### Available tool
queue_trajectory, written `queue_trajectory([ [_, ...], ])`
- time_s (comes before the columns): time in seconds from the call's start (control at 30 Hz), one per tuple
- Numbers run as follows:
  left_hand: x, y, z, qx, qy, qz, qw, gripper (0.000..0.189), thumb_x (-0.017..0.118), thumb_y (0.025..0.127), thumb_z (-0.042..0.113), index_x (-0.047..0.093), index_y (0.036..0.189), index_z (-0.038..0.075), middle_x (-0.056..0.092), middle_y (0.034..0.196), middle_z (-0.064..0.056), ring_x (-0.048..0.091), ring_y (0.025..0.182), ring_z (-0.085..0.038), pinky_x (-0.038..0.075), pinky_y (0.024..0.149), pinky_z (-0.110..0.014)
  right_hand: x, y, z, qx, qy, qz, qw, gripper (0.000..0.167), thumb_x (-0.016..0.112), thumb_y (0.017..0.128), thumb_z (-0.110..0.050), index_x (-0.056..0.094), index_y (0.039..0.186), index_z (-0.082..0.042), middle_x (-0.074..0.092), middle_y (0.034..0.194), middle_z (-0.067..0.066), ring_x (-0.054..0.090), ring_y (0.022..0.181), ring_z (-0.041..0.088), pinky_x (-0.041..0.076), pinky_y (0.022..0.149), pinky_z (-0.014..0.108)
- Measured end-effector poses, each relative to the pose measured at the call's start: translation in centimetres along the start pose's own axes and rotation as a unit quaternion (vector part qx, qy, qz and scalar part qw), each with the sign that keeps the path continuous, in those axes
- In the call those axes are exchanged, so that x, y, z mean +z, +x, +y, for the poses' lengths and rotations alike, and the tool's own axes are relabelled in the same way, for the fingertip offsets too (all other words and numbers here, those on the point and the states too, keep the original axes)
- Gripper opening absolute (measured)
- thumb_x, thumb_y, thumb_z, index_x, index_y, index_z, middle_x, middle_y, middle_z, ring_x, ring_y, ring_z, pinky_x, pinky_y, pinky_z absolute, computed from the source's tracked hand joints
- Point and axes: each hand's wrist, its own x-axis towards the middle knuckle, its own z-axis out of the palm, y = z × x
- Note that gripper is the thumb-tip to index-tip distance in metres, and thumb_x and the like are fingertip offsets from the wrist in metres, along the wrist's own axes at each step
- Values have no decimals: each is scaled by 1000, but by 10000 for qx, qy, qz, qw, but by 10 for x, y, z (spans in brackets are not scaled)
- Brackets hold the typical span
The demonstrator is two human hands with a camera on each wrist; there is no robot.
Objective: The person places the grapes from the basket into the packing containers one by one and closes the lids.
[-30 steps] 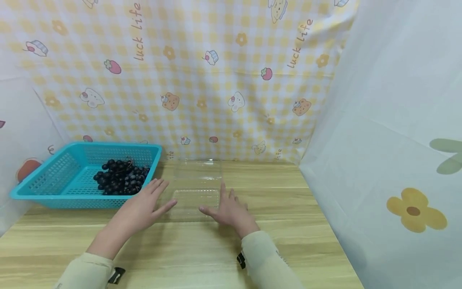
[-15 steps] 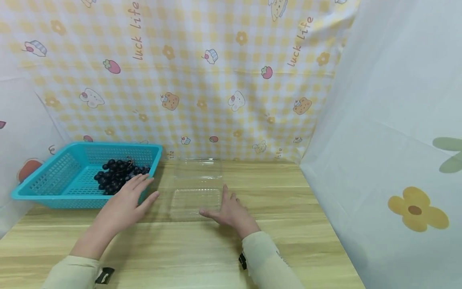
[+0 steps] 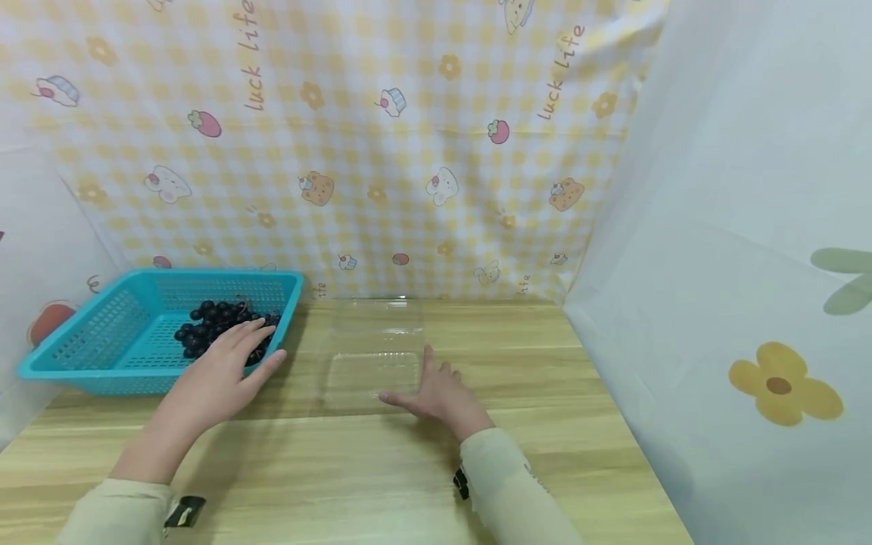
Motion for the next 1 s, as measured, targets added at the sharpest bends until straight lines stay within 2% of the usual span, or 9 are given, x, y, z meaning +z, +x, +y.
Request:
queue_trajectory([
  [0.23,-7,12,-8,10,352,-31,9994,66,50,111,49,46,160,4,51,159,-29,41,150,-53,43,111,-74,-5,-1,3,-18,-89,-110,9999,139,60,80,-93,-5,172,-12,47,156,40,54,142,54,49,115,64],
  [0.37,-10,25,-19,-114,424,-247,9987,63,53,111,42,46,160,3,53,154,-33,52,139,-55,51,100,-72,-8,-2,4,29,-28,-241,9997,138,61,81,-92,-6,172,-11,51,153,39,57,140,52,49,115,63],
  [0.47,-16,38,-30,-220,388,-413,9982,61,54,110,37,45,159,1,54,152,-34,67,117,-51,59,81,-64,-10,-2,4,75,-6,-237,9997,137,61,82,-91,-5,173,-13,44,159,39,49,146,54,46,117,65],
  [0.53,-20,46,-38,-304,328,-534,9976,60,54,110,33,44,160,0,58,148,-34,73,92,-41,58,67,-54,-10,-1,5,66,-18,-198,9998,135,61,82,-90,-5,173,-14,39,162,39,44,149,55,45,117,67],
  [0.63,-25,57,-48,-381,319,-705,9963,59,53,109,29,43,159,-2,63,140,-35,69,72,-30,52,58,-44,-9,1,5,89,-39,-191,9998,135,60,82,-91,-6,173,-16,37,163,39,42,151,56,44,117,68],
  [0.7,-27,64,-52,-407,363,-777,9955,59,52,110,28,43,159,-3,63,138,-35,70,77,-34,54,62,-48,-8,2,6,94,-23,-178,9998,135,60,82,-91,-6,173,-16,38,162,40,43,150,56,45,117,68],
  [0.8,-27,73,-57,-413,470,-832,9946,59,52,109,28,43,158,-4,59,143,-38,71,100,-47,57,73,-57,-8,3,6,138,-26,-202,9997,135,59,81,-92,-7,173,-17,37,163,39,41,151,55,44,117,68],
  [0.83,-28,75,-58,-432,451,-873,9942,59,52,110,28,43,158,-4,59,143,-38,71,99,-48,57,74,-57,-8,3,7,139,-13,-210,9997,135,59,81,-92,-7,173,-17,37,164,39,41,152,55,43,117,69],
  [1.0,-30,86,-70,-521,340,-1183,9910,58,51,110,25,41,159,-5,67,123,-36,57,60,-26,46,61,-43,-7,1,8,116,59,-275,9995,135,60,82,-92,-7,173,-17,35,165,37,35,155,57,38,119,73],
])
